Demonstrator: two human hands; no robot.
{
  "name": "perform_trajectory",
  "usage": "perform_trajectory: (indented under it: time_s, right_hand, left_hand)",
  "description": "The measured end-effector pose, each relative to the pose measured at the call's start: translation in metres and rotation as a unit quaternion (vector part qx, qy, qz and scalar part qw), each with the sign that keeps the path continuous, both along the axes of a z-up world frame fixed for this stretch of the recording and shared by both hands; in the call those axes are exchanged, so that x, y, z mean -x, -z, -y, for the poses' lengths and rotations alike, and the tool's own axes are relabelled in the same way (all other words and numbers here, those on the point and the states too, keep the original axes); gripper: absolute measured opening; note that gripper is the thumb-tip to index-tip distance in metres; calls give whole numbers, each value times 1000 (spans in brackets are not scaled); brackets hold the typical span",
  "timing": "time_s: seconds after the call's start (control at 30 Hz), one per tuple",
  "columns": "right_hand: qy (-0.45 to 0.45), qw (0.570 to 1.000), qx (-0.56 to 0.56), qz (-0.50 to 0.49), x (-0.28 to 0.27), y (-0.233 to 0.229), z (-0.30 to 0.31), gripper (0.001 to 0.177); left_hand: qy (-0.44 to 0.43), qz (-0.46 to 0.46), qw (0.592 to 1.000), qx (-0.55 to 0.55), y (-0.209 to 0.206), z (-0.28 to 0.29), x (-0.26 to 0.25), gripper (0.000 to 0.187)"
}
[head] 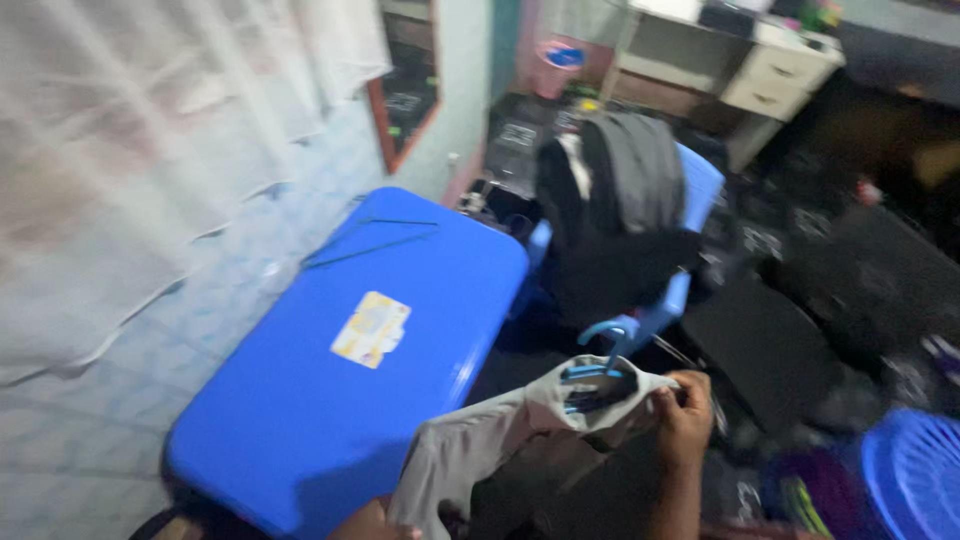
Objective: The person takes a grey shirt from a wardrobe, places it on a blue plastic container, and buttons it. They then fold the shirt and place it on a chair. The person repeats the process with a white shirt, buttoning and folding it before placing it on the chair.
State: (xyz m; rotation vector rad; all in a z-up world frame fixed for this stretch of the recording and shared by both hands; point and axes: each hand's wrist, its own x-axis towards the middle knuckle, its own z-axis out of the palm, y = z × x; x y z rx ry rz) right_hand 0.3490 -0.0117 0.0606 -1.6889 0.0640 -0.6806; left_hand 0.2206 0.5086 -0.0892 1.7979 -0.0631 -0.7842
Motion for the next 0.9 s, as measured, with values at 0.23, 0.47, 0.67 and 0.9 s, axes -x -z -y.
perform_trajectory:
  time_s: [0.23, 0.47, 0.67, 0.9]
  right_hand:
    - [-83, 996, 37, 23, -111, 6, -55, 21]
    - [-171, 978, 14, -115, -211, 33, -193, 20]
    - [-273, 949, 95, -123, -268, 77, -334, 20]
    - [-346, 896, 254, -114, -326, 189, -432, 30]
  left_hand:
    - [-180, 21, 982, -46, -12, -86, 32, 88]
    - [-506, 25, 844, -176, -8, -115, 8, 70]
    - [-627, 30, 694, -353, -10, -143, -52, 56]
    - [-552, 224, 716, -365, 1, -52, -152, 48]
